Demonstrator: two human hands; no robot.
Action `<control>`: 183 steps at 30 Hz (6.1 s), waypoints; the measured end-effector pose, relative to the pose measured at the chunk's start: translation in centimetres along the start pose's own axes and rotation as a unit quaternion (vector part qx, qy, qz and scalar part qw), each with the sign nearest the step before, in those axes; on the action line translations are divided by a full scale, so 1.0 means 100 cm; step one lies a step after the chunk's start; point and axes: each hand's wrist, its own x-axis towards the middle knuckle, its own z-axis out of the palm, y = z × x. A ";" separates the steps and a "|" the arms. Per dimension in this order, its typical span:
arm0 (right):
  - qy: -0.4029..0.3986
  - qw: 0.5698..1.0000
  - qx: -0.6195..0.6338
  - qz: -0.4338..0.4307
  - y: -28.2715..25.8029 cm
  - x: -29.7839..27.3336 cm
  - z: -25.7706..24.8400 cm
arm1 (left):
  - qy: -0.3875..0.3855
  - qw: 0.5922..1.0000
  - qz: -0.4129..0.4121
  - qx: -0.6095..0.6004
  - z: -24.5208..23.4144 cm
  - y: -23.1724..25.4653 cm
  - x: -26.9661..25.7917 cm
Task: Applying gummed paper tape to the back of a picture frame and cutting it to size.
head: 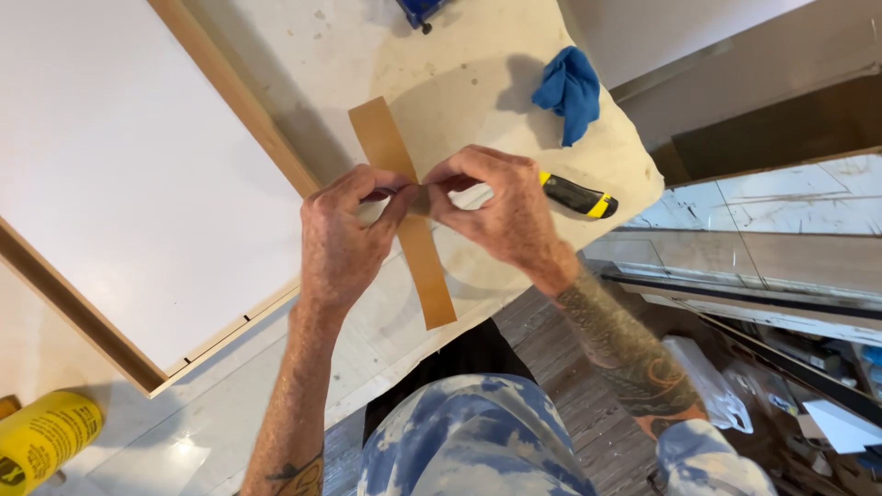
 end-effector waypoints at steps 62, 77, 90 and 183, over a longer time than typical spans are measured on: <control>-0.137 0.874 -0.403 -0.237 0.069 -0.011 -0.050 | 0.109 0.907 -0.193 -0.359 0.007 -0.039 0.013; -0.137 0.869 -0.413 -0.236 0.065 -0.015 -0.046 | 0.120 0.900 -0.204 -0.366 0.011 -0.044 0.009; -0.143 0.814 -0.471 -0.308 0.027 0.033 -0.069 | 0.054 0.910 -0.114 -0.396 0.023 -0.045 0.011; -0.395 0.848 0.201 0.291 -0.030 -0.128 -0.090 | 0.121 0.986 -0.090 0.070 0.027 -0.023 -0.038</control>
